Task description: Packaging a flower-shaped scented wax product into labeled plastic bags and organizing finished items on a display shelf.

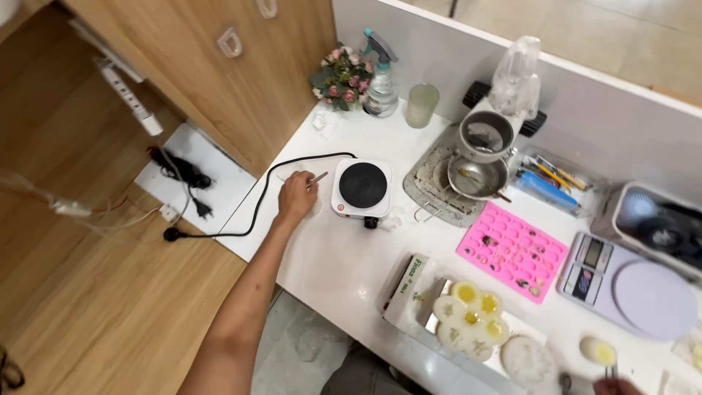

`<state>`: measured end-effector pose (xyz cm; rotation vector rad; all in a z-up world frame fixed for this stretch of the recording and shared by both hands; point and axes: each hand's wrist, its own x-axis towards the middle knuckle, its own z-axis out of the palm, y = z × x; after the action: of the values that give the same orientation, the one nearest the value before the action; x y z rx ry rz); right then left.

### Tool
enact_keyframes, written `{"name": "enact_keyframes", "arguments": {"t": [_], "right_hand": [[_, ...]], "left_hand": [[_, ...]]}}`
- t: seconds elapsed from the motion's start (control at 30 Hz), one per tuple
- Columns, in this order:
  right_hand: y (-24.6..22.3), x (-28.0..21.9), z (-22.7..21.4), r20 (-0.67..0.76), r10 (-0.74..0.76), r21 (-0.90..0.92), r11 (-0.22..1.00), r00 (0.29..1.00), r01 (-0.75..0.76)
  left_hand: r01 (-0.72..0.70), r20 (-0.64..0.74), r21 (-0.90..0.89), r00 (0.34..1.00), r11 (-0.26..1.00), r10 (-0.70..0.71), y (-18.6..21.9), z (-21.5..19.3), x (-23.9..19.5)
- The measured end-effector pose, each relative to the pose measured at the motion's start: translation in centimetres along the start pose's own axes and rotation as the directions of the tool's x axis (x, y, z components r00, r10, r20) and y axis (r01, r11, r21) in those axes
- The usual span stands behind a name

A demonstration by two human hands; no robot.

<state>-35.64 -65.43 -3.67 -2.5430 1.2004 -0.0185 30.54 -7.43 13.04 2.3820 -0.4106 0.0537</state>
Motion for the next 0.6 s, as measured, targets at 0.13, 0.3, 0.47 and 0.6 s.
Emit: {"name": "enact_keyframes", "arguments": {"t": [0.13,0.3,0.47,0.6], "right_hand": [[-16.7,-4.3,-10.7,-0.008,0.029,-0.062,0.998,1.000,-0.030],[-31.2,-5.2,-19.8,-0.057,-0.008,-0.012,1.000,0.998,0.007],[-35.6,-4.7,-22.1,-0.095,-0.030,0.018,0.999,0.995,0.032],[-38.8,-3.9,-23.6,-0.083,0.001,0.157,0.988,0.997,0.012]], "left_hand": [[0.080,0.139,0.253,0.983,0.964,-0.118,-4.7,3.2,2.3],[0.007,0.207,0.427,0.973,0.904,-0.105,-7.1,5.8,3.1],[0.090,0.113,0.321,0.985,0.943,-0.133,-4.5,2.8,2.4],[0.077,-0.090,0.034,0.993,0.996,-0.073,3.9,-2.0,-1.6]]}}
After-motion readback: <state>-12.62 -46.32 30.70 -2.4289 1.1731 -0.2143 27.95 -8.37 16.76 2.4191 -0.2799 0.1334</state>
